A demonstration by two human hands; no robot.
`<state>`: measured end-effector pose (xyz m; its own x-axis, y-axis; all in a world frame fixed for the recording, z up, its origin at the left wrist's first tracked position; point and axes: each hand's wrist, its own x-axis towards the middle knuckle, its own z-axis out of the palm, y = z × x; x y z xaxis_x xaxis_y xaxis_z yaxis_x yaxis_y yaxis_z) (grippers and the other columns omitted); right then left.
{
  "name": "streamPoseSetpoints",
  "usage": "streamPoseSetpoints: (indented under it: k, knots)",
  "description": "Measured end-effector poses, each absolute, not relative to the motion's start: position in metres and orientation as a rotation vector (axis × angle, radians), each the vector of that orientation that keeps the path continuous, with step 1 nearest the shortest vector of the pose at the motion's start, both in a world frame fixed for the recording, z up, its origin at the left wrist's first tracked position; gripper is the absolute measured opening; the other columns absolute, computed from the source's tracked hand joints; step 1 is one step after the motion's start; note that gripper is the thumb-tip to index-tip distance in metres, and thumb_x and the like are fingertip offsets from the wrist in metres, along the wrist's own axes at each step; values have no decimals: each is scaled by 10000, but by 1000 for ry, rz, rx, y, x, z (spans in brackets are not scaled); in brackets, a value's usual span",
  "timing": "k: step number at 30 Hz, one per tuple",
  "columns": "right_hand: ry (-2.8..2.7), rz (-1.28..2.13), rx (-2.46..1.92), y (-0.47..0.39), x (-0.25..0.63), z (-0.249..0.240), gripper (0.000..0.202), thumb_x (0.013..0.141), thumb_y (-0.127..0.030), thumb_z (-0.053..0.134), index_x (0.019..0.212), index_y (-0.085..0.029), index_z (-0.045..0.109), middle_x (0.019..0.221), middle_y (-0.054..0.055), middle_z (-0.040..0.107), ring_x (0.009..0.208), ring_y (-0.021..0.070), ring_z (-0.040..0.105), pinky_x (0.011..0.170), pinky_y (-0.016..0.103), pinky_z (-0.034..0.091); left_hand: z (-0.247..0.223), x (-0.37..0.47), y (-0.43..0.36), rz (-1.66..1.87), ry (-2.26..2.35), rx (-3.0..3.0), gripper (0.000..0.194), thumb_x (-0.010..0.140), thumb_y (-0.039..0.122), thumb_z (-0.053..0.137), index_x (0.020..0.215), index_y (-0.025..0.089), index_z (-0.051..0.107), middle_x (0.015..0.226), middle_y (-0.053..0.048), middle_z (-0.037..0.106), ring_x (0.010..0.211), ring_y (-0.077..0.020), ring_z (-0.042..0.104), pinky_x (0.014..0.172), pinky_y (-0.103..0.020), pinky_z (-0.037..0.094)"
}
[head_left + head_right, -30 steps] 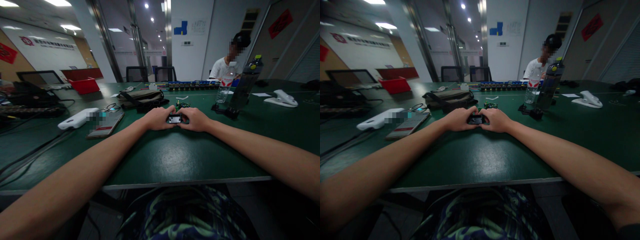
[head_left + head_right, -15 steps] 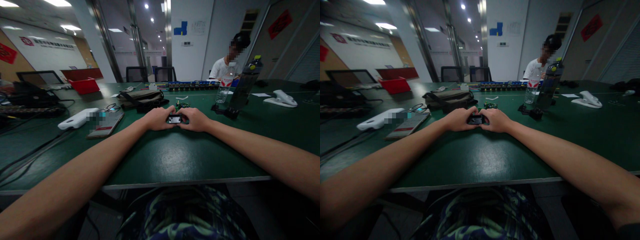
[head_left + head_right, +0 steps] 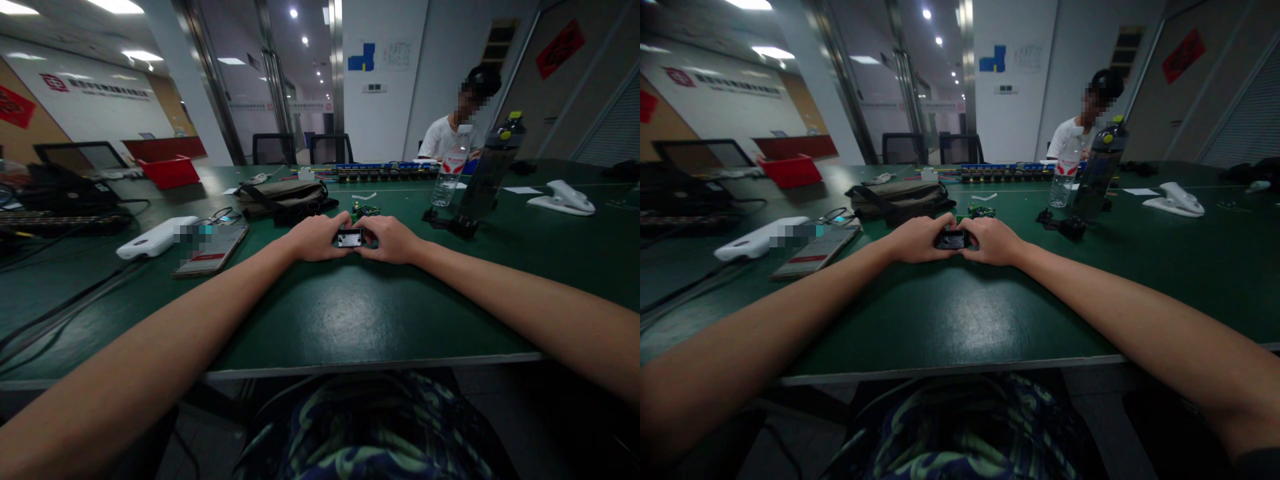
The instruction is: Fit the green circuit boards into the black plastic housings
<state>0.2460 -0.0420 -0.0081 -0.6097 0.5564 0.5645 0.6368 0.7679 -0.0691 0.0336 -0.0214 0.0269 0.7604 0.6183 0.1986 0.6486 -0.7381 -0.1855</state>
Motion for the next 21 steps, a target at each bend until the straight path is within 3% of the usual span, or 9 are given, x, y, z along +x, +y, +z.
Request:
streamPoseSetpoints:
  k: [21]
  knots:
    - [-2391,-191,-903,-43,246,-7,266,779,-279,680,999,-157,595,710,1,593,662,165,529,671,269,374,26,33,-20,-193,-981,-2728,478,842,586,518,1133,208,483,891,-83,712,813,-291,698,622,-305,431]
